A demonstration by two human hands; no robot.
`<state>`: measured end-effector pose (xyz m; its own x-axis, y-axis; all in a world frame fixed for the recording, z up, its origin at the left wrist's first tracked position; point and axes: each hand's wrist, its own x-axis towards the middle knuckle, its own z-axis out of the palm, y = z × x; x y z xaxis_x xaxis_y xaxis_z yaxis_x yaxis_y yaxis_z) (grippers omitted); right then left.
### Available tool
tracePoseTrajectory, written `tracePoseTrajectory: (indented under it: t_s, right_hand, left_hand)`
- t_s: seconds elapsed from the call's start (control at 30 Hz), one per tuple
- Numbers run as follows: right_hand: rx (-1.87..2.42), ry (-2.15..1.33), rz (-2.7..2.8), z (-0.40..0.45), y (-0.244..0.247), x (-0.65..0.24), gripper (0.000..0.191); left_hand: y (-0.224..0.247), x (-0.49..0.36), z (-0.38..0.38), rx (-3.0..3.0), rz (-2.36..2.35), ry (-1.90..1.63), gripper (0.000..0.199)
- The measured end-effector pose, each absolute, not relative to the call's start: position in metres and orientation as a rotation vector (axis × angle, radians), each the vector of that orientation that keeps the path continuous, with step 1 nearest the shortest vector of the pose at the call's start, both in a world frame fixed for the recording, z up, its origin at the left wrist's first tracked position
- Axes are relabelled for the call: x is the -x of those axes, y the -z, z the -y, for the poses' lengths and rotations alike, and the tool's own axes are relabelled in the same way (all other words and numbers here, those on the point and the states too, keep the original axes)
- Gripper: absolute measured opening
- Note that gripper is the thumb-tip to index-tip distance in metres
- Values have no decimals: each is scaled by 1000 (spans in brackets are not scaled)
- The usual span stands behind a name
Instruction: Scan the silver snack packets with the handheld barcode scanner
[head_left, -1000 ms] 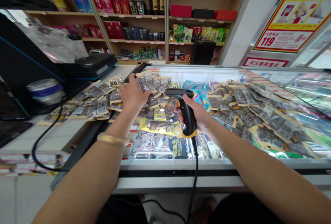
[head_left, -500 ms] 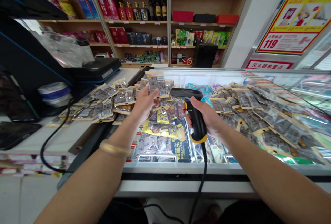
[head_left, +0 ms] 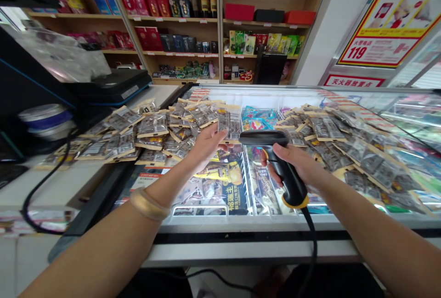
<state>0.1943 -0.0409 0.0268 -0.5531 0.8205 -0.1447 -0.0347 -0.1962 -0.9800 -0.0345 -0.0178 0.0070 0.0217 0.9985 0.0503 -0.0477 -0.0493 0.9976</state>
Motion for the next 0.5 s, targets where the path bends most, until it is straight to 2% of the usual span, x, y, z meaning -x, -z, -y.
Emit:
tracePoseTrajectory:
  t_s: [0.5]
  right_hand:
    - [1030, -1748, 1401, 37, -20, -191, 59]
  left_hand:
    - [-7, 34, 18, -1244, -1158, -1178, 31]
